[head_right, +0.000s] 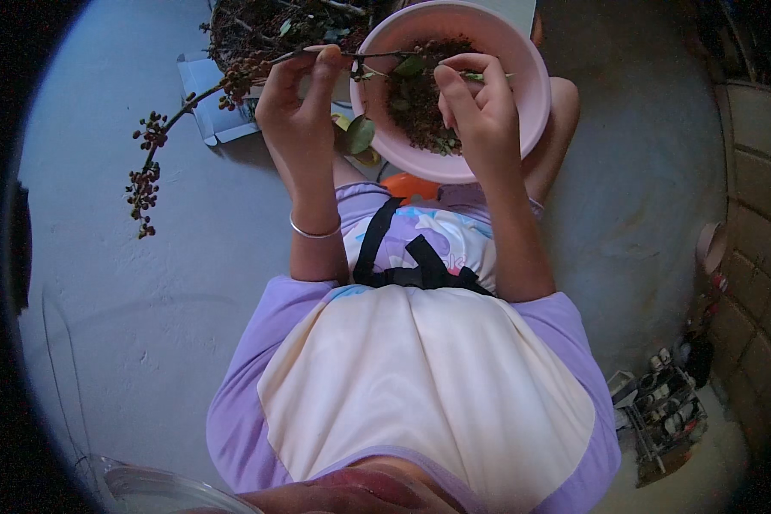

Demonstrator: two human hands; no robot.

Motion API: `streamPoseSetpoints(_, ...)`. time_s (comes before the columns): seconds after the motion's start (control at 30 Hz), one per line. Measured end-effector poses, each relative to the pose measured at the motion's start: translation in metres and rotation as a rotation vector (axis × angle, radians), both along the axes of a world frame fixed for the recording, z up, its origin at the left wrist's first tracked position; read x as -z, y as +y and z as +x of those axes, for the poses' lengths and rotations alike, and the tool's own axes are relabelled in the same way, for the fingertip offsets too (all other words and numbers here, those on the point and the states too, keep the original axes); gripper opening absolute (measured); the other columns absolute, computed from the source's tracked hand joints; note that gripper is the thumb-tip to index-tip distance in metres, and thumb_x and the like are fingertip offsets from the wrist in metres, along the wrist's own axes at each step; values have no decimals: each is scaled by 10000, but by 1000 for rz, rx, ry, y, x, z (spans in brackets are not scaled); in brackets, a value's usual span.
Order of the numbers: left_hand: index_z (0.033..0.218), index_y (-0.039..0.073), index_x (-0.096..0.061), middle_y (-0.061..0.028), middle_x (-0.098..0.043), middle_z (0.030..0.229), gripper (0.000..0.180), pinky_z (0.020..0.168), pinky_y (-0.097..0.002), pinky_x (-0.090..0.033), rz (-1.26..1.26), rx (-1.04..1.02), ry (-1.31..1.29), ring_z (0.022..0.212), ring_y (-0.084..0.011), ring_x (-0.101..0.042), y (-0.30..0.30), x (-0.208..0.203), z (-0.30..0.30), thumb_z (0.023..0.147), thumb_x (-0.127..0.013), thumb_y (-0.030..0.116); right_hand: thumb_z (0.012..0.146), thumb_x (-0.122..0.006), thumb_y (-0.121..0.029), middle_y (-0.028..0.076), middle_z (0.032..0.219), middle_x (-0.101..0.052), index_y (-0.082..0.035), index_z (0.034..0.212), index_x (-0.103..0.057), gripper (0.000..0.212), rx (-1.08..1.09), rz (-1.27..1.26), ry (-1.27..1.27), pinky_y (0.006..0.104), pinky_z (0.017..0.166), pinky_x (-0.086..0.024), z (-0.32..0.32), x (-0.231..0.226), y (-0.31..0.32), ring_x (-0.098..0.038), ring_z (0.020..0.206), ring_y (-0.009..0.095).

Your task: The person plucks small leaves from thin branches by hand, placing the harvested leaves into a pink bowl.

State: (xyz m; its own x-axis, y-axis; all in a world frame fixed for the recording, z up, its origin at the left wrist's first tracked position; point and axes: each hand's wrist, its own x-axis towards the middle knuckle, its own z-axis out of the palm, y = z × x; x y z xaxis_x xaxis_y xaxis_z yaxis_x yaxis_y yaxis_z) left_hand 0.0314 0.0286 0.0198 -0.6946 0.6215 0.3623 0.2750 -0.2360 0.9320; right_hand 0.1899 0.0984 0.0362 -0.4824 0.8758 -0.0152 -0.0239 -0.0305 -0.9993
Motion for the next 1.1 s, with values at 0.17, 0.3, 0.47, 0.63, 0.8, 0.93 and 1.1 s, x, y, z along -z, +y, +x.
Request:
streamPoseSetpoints(0.17,865,-1,-637,-63,-652,785,118,675,-216,-449,21,-17,-14,734,-101,-596,1,-4,1,816,-658,105,870,-604,-229,10,660,-535,-33,1034,-512,272,-99,34,26,175,488,-374,10,-6,-9,-489,559,57)
streamPoseSetpoints(0.3,812,42,-669,-47,-641,689,106,577,-230,-441,58,-116,81,612,-107,-591,5,5,3,766,-704,131,813,-673,-216,53,728,-611,-55,1026,-557,291,-87,455,-275,205,534,-462,5,-17,-28,-597,640,110)
streamPoseSetpoints(0.47,797,59,-664,-36,-636,718,99,598,-243,-447,53,-141,191,634,-131,-595,3,-1,8,747,-719,124,753,-725,-219,92,773,-646,-73,1020,-562,345,51,999,-542,271,541,-506,-1,-19,-30,-653,656,209)
streamPoseSetpoints(0.63,790,63,-650,-35,-634,735,101,599,-254,-451,64,-106,181,645,-146,-598,1,-7,12,738,-724,107,740,-731,-190,86,781,-647,-80,1024,-553,352,68,1146,-571,267,532,-503,-2,-15,-27,-658,671,222)
streamPoseSetpoints(0.8,780,60,-635,-42,-626,738,108,585,-254,-446,0,-146,292,634,-166,-597,-2,-8,12,733,-725,98,765,-710,-185,90,769,-651,-83,1015,-570,304,66,1220,-573,269,541,-518,-2,-12,-24,-664,675,220)
streamPoseSetpoints(0.93,763,63,-622,-32,-613,691,112,532,-252,-434,118,-146,333,578,-167,-581,6,-3,9,738,-723,106,775,-702,-182,85,765,-656,-83,1004,-585,275,76,1211,-554,280,554,-532,-3,-10,-23,-668,677,225)
streamPoseSetpoints(1.1,744,69,-609,-17,-589,616,120,480,-250,-416,118,-151,355,502,-153,-554,14,7,11,743,-720,115,788,-691,-181,100,777,-659,-83,1000,-589,255,66,1044,-532,289,557,-534,-3,-3,-19,-667,685,248)
